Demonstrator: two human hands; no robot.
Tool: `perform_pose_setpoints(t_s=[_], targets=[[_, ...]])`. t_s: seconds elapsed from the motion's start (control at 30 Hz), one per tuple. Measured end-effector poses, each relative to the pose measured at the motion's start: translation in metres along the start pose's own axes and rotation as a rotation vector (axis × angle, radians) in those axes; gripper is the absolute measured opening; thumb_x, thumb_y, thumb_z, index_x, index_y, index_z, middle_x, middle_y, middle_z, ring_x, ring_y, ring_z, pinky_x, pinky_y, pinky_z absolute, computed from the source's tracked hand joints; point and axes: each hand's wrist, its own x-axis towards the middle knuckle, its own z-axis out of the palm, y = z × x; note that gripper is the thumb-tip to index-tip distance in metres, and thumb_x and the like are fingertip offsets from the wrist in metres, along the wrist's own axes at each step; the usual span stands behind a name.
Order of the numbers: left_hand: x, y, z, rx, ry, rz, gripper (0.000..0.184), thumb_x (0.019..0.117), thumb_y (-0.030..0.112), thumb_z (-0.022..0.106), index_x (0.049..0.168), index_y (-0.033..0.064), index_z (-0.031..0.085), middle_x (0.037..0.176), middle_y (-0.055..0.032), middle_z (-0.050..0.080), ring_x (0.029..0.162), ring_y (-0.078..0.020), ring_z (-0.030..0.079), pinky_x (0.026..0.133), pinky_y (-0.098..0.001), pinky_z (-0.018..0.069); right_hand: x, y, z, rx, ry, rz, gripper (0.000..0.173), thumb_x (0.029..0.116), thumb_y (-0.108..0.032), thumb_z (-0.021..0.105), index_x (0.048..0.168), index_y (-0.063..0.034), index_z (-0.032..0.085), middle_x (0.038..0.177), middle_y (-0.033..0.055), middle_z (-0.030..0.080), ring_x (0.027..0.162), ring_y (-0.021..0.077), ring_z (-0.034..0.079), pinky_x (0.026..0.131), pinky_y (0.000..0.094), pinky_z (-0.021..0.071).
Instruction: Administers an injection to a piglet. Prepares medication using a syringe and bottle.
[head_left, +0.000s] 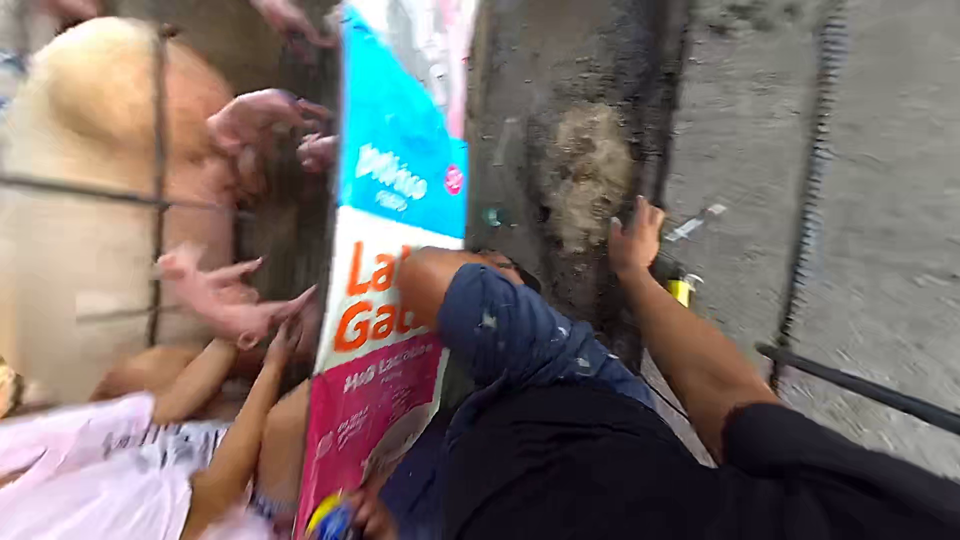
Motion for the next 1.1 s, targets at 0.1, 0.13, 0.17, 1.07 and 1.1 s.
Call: perform_pose_setpoints(t_s=[0.1,0.13,0.17,1.07,1.1], targets=[[0.024,-0.029,0.036,0.11,0.087,-0.044,0.056,0.1045,0.059,0.037,0.105,0.0138,0.07,0.097,-0.008,0.075,0.092,-0.0236,0.074,0.083,-0.0424,0.0619,-0.077,-0.104,-0.018,0.346,-0.242,-0.704,0.042,0.1002,-0.019,0.059,0.135,0.0037,0.059,0.13,0.0283,0.058,0.104,0.0352,0.066,0.085,0.0494,0.058],[0.031,-0.035,0.052,0.127,0.057,-0.075,0.057,0.1049,0.059,0.035,0.108,0.0127,0.068,0.102,-0.011,0.074,0.098,-0.0283,0.073,0.088,-0.0472,0.0604,-0.11,-0.136,-0.031,0.466,-0.374,-0.936,0.04,0.0988,-0.02,0.061,0.131,0.0034,0.063,0.129,0.0263,0.06,0.107,0.0318,0.066,0.088,0.047,0.0586],[0.038,-0.041,0.068,0.139,0.004,-0.104,0.058,0.1059,0.058,0.032,0.114,0.0107,0.066,0.107,-0.0142,0.073,0.105,-0.032,0.071,0.092,-0.0504,0.0585,-0.14,-0.164,-0.046,0.56,-0.513,-1.141,0.04,0.0978,-0.024,0.064,0.131,-0.0007,0.065,0.131,0.0232,0.062,0.115,0.0309,0.064,0.095,0.0481,0.0566],[0.112,-0.092,0.102,0.701,-0.533,-0.264,0.056,0.1059,0.047,0.044,0.144,0.0058,0.048,0.138,-0.02,0.063,0.124,-0.0358,0.063,0.102,-0.0514,0.0533,0.122,0.053,-0.047,0.242,0.122,-0.244,0.067,0.0904,-0.054,0.069,0.132,-0.0013,0.06,0.118,0.0226,0.069,0.107,0.0348,0.068,0.093,0.0559,0.0559],[0.106,-0.085,0.092,0.717,-0.463,-0.241,0.054,0.1074,0.041,0.041,0.145,0.0031,0.046,0.137,-0.0204,0.063,0.123,-0.0352,0.063,0.102,-0.0511,0.053,0.119,0.048,-0.061,0.188,-0.126,-0.459,0.065,0.0953,-0.044,0.065,0.131,0.0099,0.056,0.117,0.0301,0.067,0.105,0.0361,0.069,0.09,0.0476,0.0579]])
